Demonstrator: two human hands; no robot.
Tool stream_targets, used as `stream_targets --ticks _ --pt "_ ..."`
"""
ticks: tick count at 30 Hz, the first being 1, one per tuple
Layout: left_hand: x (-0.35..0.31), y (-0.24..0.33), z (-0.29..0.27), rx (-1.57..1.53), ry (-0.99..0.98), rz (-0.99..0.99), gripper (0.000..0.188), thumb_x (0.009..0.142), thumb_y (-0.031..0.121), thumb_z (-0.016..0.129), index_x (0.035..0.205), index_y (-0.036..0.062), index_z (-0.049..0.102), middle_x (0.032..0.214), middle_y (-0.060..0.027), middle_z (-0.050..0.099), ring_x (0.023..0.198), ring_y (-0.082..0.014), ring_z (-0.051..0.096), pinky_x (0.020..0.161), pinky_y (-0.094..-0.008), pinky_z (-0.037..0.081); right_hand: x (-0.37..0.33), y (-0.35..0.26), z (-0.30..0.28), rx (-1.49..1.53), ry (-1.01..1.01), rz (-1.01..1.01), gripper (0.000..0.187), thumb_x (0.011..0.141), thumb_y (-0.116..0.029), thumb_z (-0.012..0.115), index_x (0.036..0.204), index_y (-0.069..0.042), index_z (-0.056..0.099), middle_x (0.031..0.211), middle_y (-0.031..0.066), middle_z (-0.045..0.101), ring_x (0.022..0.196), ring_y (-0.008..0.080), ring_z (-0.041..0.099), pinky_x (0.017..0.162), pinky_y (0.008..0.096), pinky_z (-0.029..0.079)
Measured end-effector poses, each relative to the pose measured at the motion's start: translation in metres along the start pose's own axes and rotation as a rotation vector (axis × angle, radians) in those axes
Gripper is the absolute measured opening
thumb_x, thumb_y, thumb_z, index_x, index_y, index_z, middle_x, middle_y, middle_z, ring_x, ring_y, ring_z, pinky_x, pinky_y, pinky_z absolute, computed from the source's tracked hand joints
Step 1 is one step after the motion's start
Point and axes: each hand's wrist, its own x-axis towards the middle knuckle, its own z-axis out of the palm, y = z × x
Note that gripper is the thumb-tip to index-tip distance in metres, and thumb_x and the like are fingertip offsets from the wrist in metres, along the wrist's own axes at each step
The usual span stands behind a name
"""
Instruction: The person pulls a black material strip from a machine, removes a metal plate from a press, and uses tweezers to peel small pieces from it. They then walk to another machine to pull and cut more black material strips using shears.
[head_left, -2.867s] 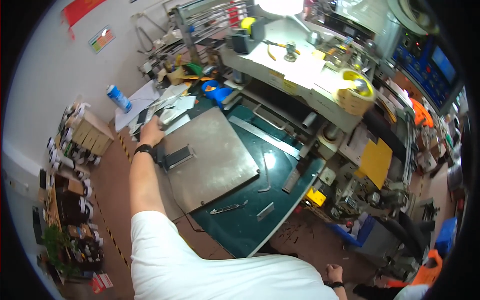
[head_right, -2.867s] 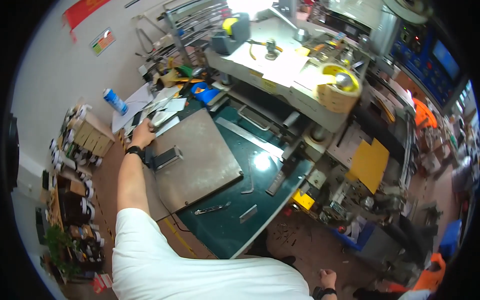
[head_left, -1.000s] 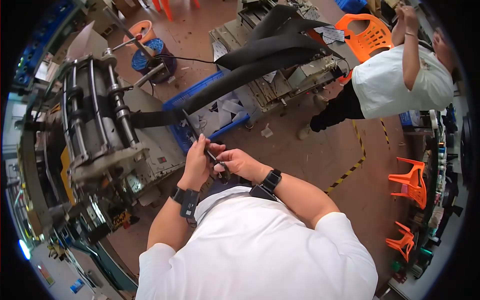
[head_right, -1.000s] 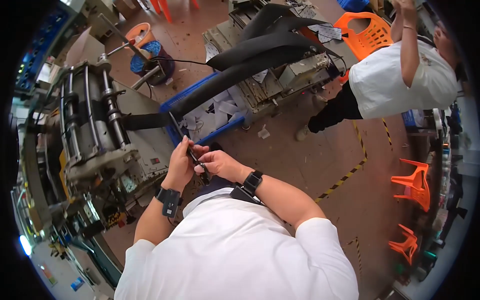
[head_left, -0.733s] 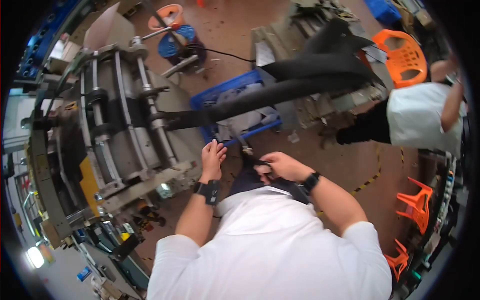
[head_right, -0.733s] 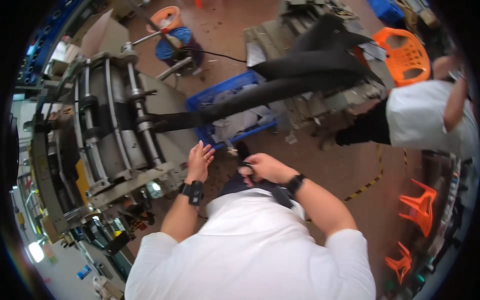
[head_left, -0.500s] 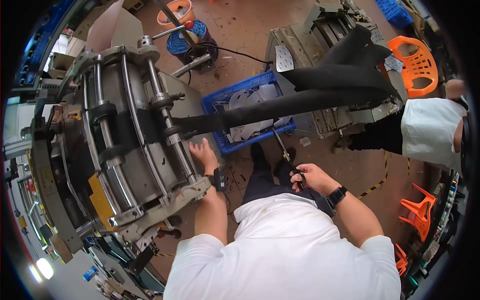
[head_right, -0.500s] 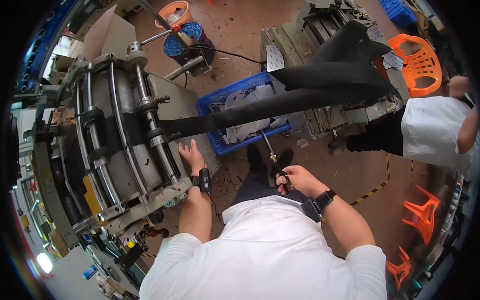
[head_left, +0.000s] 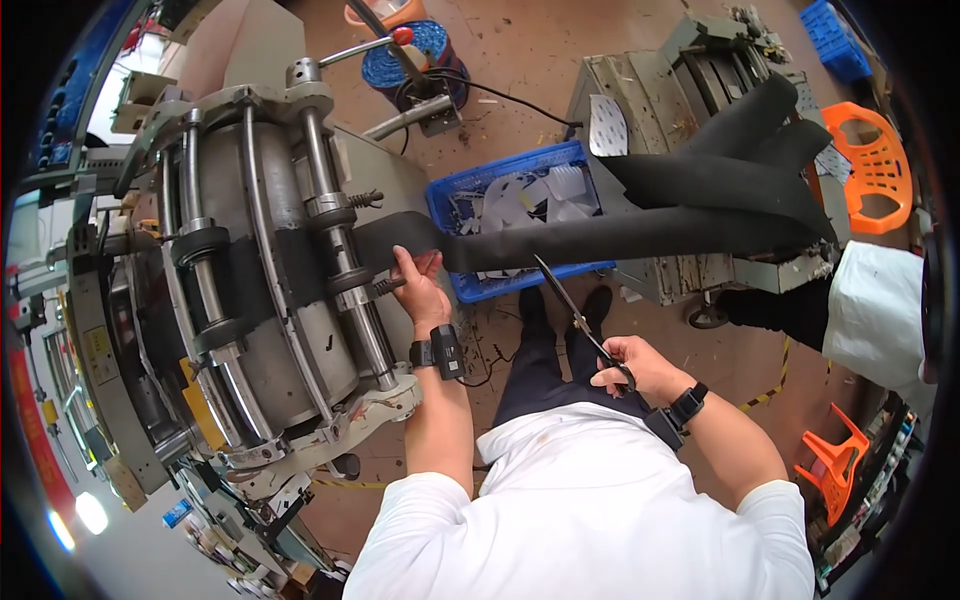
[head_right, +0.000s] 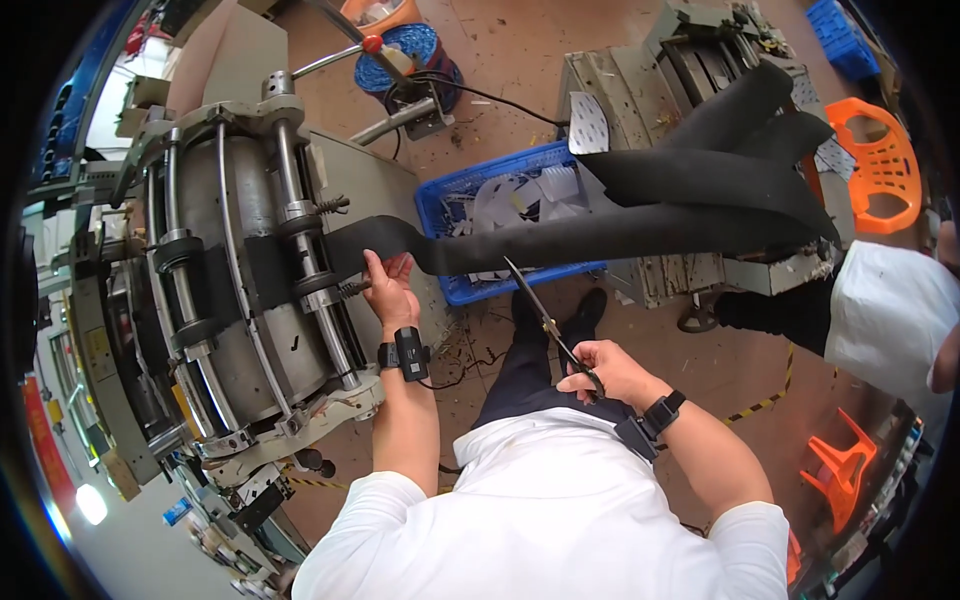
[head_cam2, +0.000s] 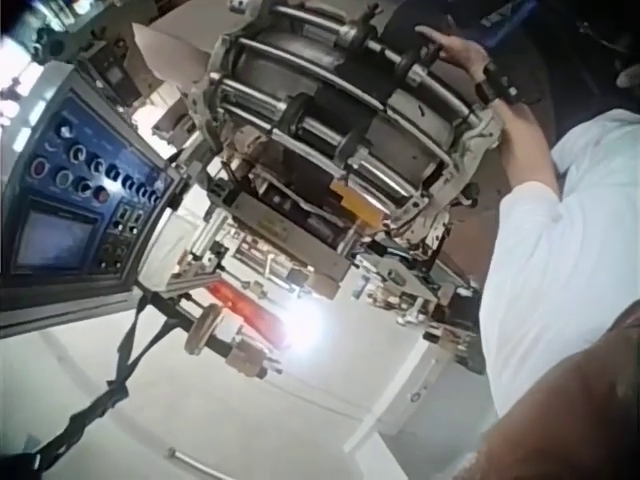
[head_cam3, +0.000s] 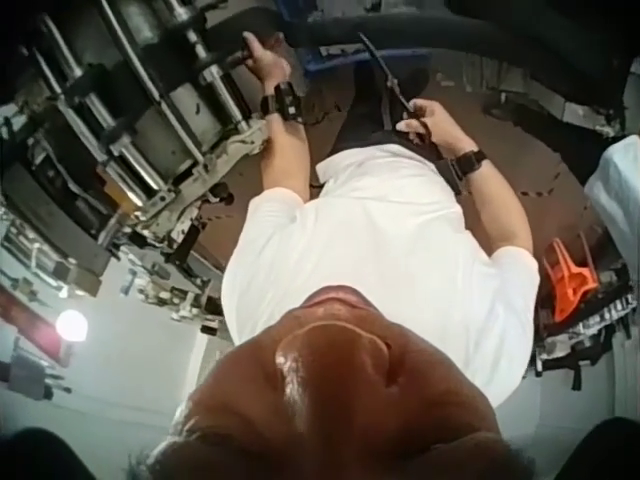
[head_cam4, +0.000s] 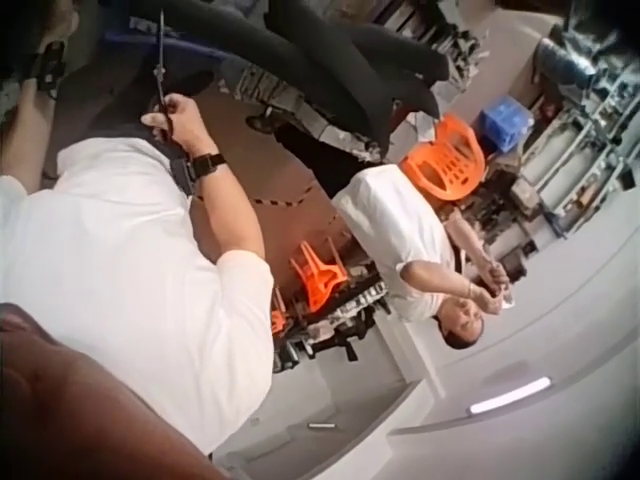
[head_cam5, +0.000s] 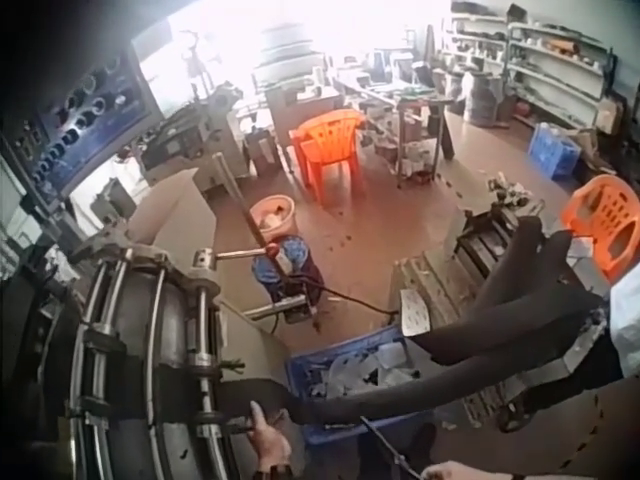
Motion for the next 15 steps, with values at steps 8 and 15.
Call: stream_targets --ticks 8,15 --pt "0.003 0.009 0.005 -0.102 -0.120 -0.164 0.035 0.100 0.038 0.053 0.112 0.0064 0.060 0.094 -0.0055 0.067 0.089 -0.0216 0.066 0.084 -0.0410 0.057 0.045 -0.059 0.043 -0.007 -0.322 -0.108 0.033 0.085 -0.034 0.070 0.088 -0.004 0.056 0.073 0.0046 0.062 0.065 0.0130 0.063 0.060 0.0240 0.047" --pt "-0.011 0.026 0.022 -0.381 -0.258 -0.275 0.037 0.103 0.038 0.045 0.117 0.0064 0.058 0.109 -0.0070 0.065 0.099 -0.0194 0.064 0.093 -0.0465 0.055 0.061 -0.064 0.081 0.174 -0.495 -0.090 0.042 0.085 -0.045 0.065 0.094 -0.005 0.056 0.080 0.0061 0.062 0.072 0.0155 0.065 0.063 0.0234 0.046"
